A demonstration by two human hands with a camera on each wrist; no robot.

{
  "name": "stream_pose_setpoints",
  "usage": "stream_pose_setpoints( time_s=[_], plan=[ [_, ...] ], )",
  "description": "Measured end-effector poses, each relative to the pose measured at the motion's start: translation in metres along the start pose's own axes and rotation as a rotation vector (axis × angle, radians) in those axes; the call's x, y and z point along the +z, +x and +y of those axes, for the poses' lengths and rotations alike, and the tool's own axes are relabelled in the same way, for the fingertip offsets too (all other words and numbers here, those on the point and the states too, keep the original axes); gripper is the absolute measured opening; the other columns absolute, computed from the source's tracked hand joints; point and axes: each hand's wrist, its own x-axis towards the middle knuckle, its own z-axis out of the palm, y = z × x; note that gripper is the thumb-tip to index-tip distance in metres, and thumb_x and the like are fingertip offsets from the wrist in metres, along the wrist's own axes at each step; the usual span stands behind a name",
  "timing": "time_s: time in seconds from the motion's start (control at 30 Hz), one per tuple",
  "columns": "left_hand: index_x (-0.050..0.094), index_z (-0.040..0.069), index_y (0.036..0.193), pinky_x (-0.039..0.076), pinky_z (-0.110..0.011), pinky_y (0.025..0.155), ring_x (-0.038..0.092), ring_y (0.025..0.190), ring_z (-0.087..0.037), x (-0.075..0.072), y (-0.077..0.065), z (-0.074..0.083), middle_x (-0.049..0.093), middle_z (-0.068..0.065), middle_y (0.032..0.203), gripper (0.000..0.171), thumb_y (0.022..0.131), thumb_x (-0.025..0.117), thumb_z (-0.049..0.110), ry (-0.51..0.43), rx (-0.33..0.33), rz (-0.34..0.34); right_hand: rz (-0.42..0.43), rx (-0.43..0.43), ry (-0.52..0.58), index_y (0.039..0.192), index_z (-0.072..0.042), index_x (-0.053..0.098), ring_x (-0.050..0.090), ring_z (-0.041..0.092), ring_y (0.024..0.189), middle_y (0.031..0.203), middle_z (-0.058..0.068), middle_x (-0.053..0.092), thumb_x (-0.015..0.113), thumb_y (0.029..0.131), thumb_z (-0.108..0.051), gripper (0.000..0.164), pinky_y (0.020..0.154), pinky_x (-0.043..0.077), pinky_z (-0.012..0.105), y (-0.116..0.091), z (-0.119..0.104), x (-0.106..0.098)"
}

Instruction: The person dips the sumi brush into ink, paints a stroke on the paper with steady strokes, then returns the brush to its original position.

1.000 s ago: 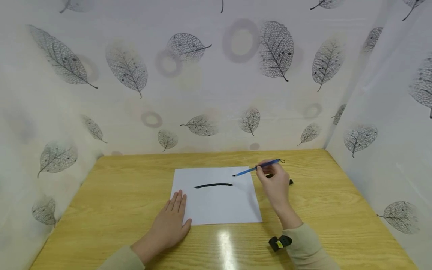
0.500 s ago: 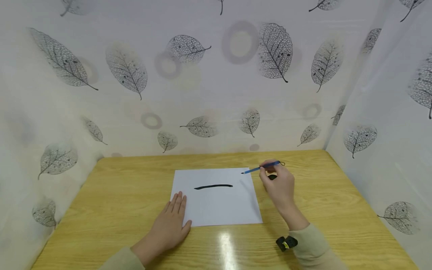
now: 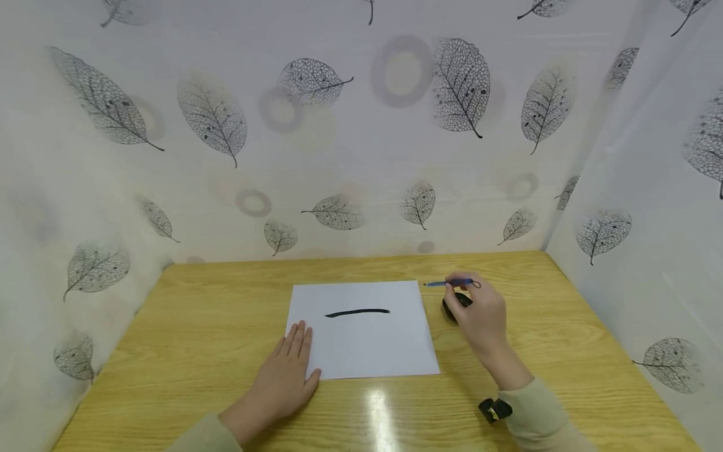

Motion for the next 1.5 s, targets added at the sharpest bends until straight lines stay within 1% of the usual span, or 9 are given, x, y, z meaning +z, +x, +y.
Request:
stream_pose_setpoints(
  time_s=[0.07,0.27,0.43,0.5,0.57,0.63,0.73,0.97,1.5],
  plan=[
    [0.034,-0.013,0.159,0.032,-0.060,0.129,0.029,0.160,-0.047,0.000,0.000,0.000,0.028,-0.034,0.170,0.076,0.106,0.057,0.036,-0.006,0.000,0.001,0.009,-0.031,-0.006,0.096,0.003,0.076,0.076,0.030,0.071,0.086,0.016,0.077,0.078,0.080,0.010,0.018,0.059,0.060,0.043,0.000,0.003,-0.002],
    [0.033,-0.013,0.160,0.031,-0.060,0.129,0.029,0.160,-0.047,0.001,-0.001,0.000,0.027,-0.034,0.170,0.076,0.106,0.055,0.037,-0.001,0.000,-0.001,0.002,-0.115,-0.026,0.099,0.004,0.074,0.075,0.035,0.075,0.089,0.018,0.077,0.077,0.080,0.008,0.020,0.066,0.061,0.046,-0.002,0.010,-0.008],
    [0.034,-0.013,0.159,0.032,-0.060,0.129,0.029,0.160,-0.048,0.000,-0.002,0.000,0.027,-0.034,0.170,0.076,0.106,0.056,0.036,-0.006,0.006,0.003,0.032,-0.227,-0.024,0.097,0.002,0.074,0.073,0.036,0.073,0.086,0.016,0.077,0.075,0.078,0.005,0.019,0.066,0.060,0.049,-0.005,0.017,-0.010],
    [0.034,-0.014,0.159,0.032,-0.060,0.129,0.029,0.160,-0.048,0.001,-0.002,0.000,0.027,-0.034,0.169,0.076,0.106,0.056,0.036,-0.012,0.007,0.004,0.043,-0.280,-0.026,0.095,0.003,0.074,0.071,0.036,0.070,0.085,0.016,0.077,0.074,0.082,0.002,0.013,0.062,0.059,0.050,-0.006,0.020,-0.010],
    [0.034,-0.013,0.159,0.031,-0.060,0.129,0.029,0.160,-0.047,0.001,-0.002,0.000,0.027,-0.034,0.170,0.076,0.107,0.055,0.037,-0.009,0.005,0.001,0.046,-0.322,-0.034,0.094,0.003,0.075,0.071,0.035,0.069,0.084,0.015,0.077,0.069,0.092,-0.003,0.009,0.060,0.059,0.049,-0.007,0.023,-0.009],
    [0.034,-0.013,0.159,0.031,-0.060,0.129,0.028,0.160,-0.047,0.001,-0.002,0.000,0.027,-0.034,0.170,0.076,0.107,0.056,0.037,-0.013,0.003,0.000,0.045,-0.374,-0.053,0.094,0.004,0.075,0.071,0.035,0.068,0.085,0.016,0.077,0.062,0.101,-0.010,0.021,0.060,0.060,0.048,-0.008,0.027,-0.009],
    [0.033,-0.013,0.160,0.031,-0.060,0.130,0.028,0.160,-0.047,0.002,-0.001,0.000,0.027,-0.033,0.170,0.076,0.107,0.056,0.037,-0.012,0.001,0.001,0.043,-0.449,-0.080,0.094,0.004,0.076,0.071,0.034,0.068,0.086,0.016,0.077,0.052,0.108,-0.015,0.033,0.060,0.061,0.046,-0.008,0.031,-0.009],
    [0.033,-0.013,0.160,0.031,-0.059,0.129,0.028,0.160,-0.047,0.003,0.001,-0.001,0.027,-0.033,0.170,0.076,0.106,0.056,0.037,-0.008,0.000,0.009,0.029,-0.578,-0.077,0.093,0.002,0.076,0.071,0.030,0.070,0.091,0.015,0.076,0.049,0.108,-0.005,0.032,0.062,0.061,0.043,-0.009,0.037,-0.012],
    [0.034,-0.013,0.159,0.031,-0.059,0.129,0.029,0.160,-0.047,0.001,0.000,-0.001,0.028,-0.033,0.170,0.076,0.106,0.056,0.037,-0.002,0.003,0.006,-0.012,-0.746,-0.088,0.090,0.001,0.074,0.071,0.031,0.073,0.089,0.018,0.076,0.049,0.109,0.004,0.032,0.062,0.060,0.042,-0.015,0.049,-0.028]
  ],
)
